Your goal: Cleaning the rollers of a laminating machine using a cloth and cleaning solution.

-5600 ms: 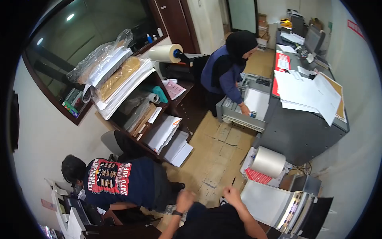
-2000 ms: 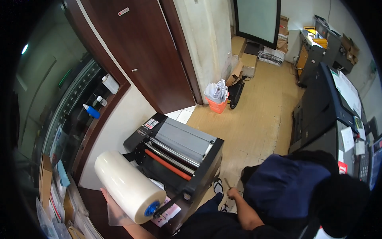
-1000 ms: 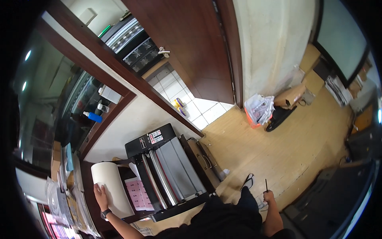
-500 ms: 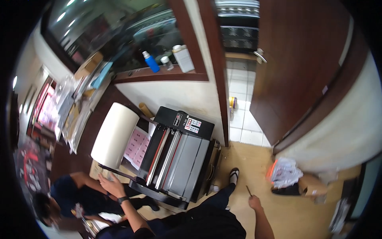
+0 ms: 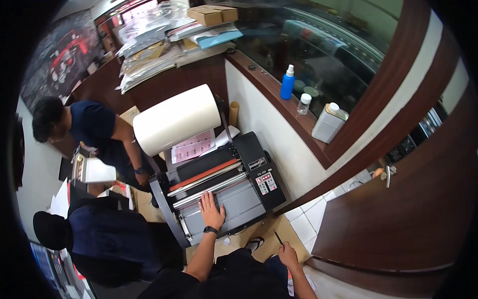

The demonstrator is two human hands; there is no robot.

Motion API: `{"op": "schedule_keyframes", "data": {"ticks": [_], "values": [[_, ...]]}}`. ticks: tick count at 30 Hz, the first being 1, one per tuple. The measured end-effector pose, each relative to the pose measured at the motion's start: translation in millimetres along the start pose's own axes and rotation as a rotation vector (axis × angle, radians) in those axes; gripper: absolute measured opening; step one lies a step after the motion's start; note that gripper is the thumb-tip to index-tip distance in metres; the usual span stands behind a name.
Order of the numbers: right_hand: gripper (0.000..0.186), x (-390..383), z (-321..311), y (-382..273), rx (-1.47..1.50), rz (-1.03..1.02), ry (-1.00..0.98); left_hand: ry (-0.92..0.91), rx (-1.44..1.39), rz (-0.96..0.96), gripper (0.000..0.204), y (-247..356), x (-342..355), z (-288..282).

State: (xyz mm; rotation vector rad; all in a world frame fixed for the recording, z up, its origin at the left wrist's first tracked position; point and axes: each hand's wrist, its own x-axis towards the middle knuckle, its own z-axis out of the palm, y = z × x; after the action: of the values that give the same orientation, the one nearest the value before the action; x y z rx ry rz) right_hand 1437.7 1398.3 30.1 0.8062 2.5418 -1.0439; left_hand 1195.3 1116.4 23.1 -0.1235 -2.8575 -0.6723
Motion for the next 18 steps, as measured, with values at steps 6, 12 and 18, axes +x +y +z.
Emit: {"op": "schedule_keyframes", "data": {"ticks": [6,12,18], "values": [[0.031,34,-33,40,-0.09,-0.142,-0.191,0.025,0.158,-0.036,0.079,8,-19,10],[0.038,66,-71,89,-0.111,-0.371,-0.236,-0.09,0.138,-0.268,0.074,48,-100,31],[0.031,102,-95,96,-0.113,-0.36,-0.357,-0.041,0.059,-0.367,0.073,73,-137,28]]}}
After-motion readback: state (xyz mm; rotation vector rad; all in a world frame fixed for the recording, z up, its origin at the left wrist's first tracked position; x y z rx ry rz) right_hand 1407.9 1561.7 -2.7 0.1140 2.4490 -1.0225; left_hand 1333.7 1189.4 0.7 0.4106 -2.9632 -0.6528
